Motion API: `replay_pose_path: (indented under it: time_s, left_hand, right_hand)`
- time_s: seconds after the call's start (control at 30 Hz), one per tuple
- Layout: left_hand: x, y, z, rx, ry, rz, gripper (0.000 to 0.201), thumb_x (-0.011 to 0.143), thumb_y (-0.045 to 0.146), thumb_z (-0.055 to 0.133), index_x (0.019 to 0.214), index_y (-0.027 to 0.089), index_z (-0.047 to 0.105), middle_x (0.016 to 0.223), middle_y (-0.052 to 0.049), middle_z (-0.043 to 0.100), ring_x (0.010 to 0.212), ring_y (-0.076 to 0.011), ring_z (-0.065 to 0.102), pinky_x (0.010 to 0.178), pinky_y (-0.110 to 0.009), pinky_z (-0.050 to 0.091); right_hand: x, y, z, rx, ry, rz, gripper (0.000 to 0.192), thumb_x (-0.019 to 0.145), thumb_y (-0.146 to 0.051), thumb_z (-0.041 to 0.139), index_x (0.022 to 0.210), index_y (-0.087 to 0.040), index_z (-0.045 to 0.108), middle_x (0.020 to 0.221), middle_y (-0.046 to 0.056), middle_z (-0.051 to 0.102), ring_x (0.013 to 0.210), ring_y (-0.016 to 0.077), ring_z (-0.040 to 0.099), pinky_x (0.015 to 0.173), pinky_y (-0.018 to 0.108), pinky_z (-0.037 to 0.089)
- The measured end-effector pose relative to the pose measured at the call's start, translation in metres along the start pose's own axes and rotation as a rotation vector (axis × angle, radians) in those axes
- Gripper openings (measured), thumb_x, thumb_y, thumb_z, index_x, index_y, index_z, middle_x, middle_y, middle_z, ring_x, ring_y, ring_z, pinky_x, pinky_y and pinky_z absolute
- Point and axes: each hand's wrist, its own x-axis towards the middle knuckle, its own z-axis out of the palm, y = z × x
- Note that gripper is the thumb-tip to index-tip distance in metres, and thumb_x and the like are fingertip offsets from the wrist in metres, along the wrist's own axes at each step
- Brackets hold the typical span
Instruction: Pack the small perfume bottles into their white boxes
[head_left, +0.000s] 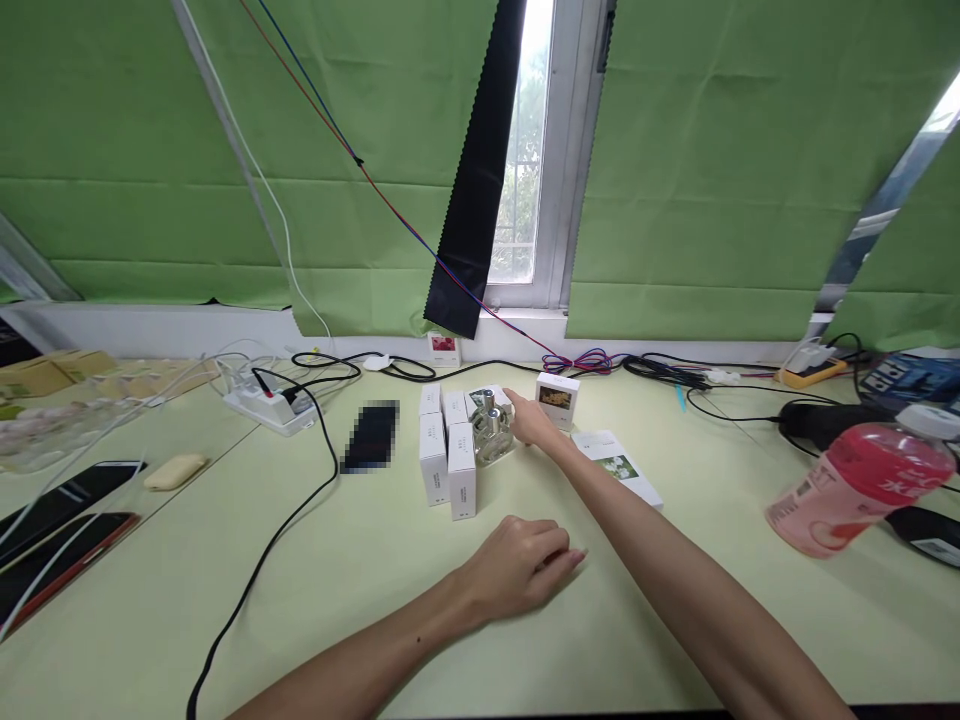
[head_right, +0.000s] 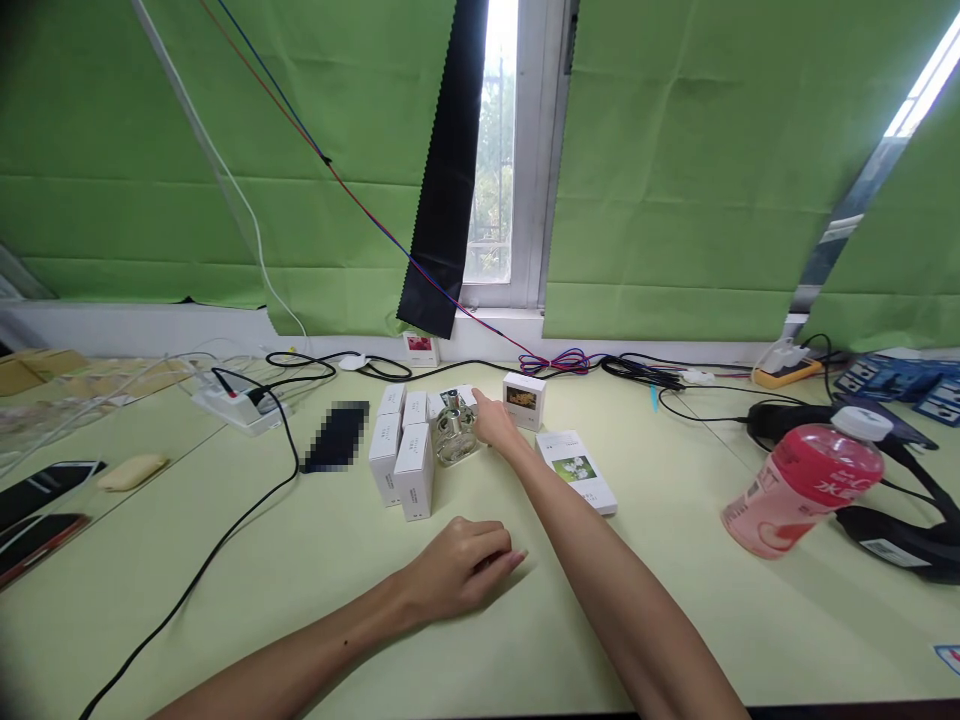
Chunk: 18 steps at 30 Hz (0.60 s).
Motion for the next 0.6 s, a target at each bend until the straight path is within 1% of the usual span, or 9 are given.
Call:
replay_pose_path:
  time_s: [0.07,0.2,0.3,0.37,0.5,0.6]
  left_hand:
    - [0.000,0.001,0.000,0.002,0.003,0.010,0.033,0.100,0.027,0.048,0.067,0.019,0.046,0.061,0.003,0.051,0.053,-0.0097,0.041,0.053,-0.026,0.027]
    - [0.000,0.001,0.000,0.018,0.006,0.026,0.034,0.100,0.027,0.048,0.067,0.019,0.047,0.061,0.003,0.051,0.052,-0.0096,0.042,0.052,-0.027,0.027]
    - [0.000,0.001,0.001,0.032,0.005,0.040,0.033,0.100,0.027,0.048,0.068,0.019,0.049,0.061,0.003,0.052,0.053,-0.0096,0.044,0.052,-0.027,0.028]
    - [-0.001,0.000,0.001,0.043,-0.004,0.043,0.033,0.100,0.028,0.048,0.069,0.019,0.050,0.062,0.003,0.053,0.054,-0.0096,0.046,0.052,-0.027,0.029]
    - [-0.002,0.000,0.002,0.068,-0.024,0.040,0.033,0.101,0.029,0.047,0.069,0.019,0.052,0.064,0.002,0.056,0.054,-0.0096,0.047,0.052,-0.026,0.030]
    - [-0.002,0.000,0.002,0.083,-0.029,0.043,0.034,0.101,0.029,0.046,0.069,0.019,0.052,0.063,0.001,0.055,0.053,-0.0099,0.048,0.052,-0.026,0.031]
  right_hand:
    - [0.003,0.002,0.001,0.034,-0.023,0.010,0.082,0.083,-0.004,0.053,0.159,-0.025,0.032,0.127,0.017,0.067,0.084,0.0239,0.071,0.057,0.025,0.049]
    - [0.010,0.008,0.005,0.112,-0.055,0.035,0.078,0.084,-0.005,0.053,0.158,-0.023,0.036,0.110,0.013,0.074,0.070,0.0198,0.070,0.058,0.025,0.050]
    - [0.014,0.013,0.007,0.181,-0.068,0.053,0.073,0.086,-0.008,0.054,0.156,-0.023,0.041,0.099,0.012,0.076,0.060,0.0177,0.066,0.055,0.024,0.048]
    - [0.016,0.015,0.009,0.238,-0.068,0.063,0.070,0.086,-0.009,0.055,0.154,-0.023,0.044,0.095,0.011,0.076,0.056,0.0158,0.064,0.052,0.023,0.046]
    - [0.018,0.016,0.013,0.377,-0.043,0.097,0.067,0.086,-0.006,0.051,0.152,-0.018,0.048,0.099,0.013,0.075,0.051,0.0114,0.058,0.047,0.021,0.040]
    - [0.018,0.016,0.013,0.487,-0.013,0.117,0.067,0.085,-0.006,0.049,0.151,-0.018,0.048,0.109,0.015,0.073,0.049,0.0089,0.056,0.044,0.020,0.037]
